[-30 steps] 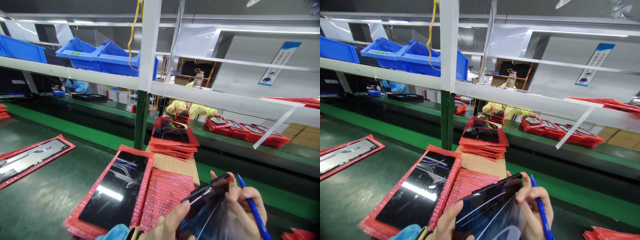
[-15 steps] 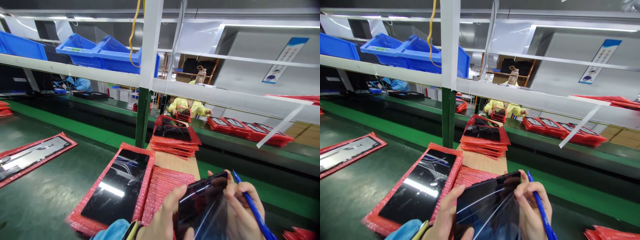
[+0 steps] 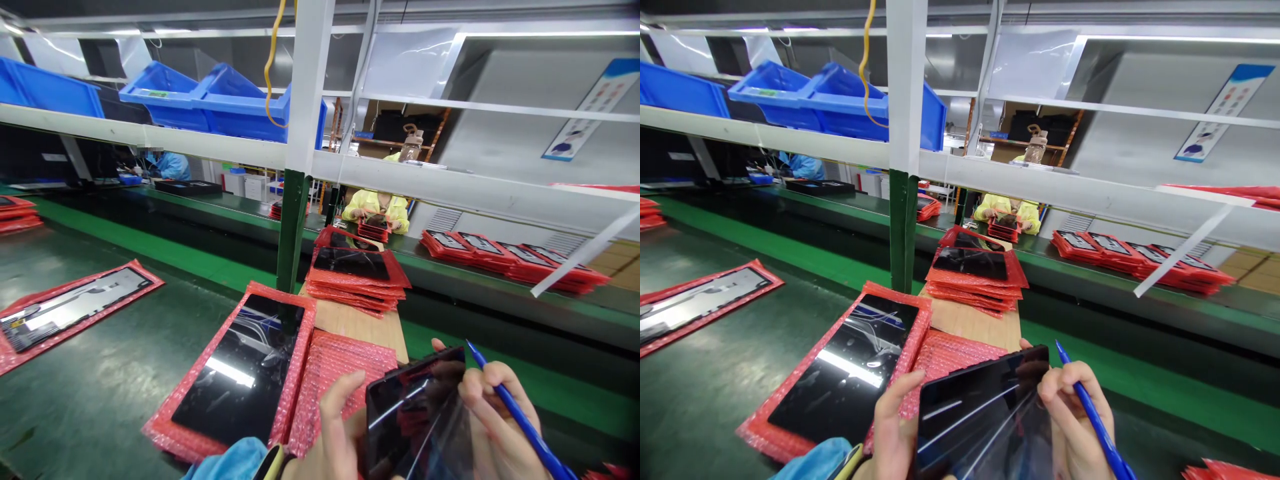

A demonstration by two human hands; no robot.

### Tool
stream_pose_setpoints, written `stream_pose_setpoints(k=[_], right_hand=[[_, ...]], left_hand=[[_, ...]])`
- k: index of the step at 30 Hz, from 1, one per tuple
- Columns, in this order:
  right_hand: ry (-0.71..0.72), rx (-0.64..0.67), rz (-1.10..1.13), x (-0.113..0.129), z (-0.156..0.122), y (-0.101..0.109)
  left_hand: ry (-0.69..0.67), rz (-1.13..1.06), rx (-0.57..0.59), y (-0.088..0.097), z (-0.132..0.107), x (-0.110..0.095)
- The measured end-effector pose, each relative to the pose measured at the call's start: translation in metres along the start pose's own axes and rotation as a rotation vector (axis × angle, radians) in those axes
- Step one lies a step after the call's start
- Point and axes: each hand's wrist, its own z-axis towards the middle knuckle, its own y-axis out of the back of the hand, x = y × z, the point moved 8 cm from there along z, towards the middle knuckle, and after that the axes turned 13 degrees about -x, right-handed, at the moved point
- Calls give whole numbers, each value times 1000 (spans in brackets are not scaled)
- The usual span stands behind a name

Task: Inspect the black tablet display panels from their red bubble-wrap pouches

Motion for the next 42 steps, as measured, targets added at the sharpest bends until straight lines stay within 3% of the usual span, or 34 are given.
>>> stream_pose_setpoints(k=[3,6,10,13,19,26,30,34,42], right_hand=[[-57,31,14,-5,1,-1],[-87,113,27,-11,0,-7],[-104,166,35,-17,-3,-14],[-93,173,48,-17,-4,-16],[-84,198,103,-15,-6,-21],[-99,207,137,-8,-8,-27],[-74,218,133,-6,-7,-29],[-92,201,129,-9,-7,-25],[-184,139,79,-13,-10,-20]], left_hand=[[38,-47,-11,-3,7,-8],[-20,-177,-2,-5,20,-33],[-3,-302,70,-6,32,-52],[53,-327,122,-7,33,-50],[-70,-453,174,-9,32,-56],[-7,-449,113,-8,32,-57],[-60,-449,101,-8,32,-59],[-108,-375,17,-1,35,-58],[-5,-428,-10,2,40,-52]])
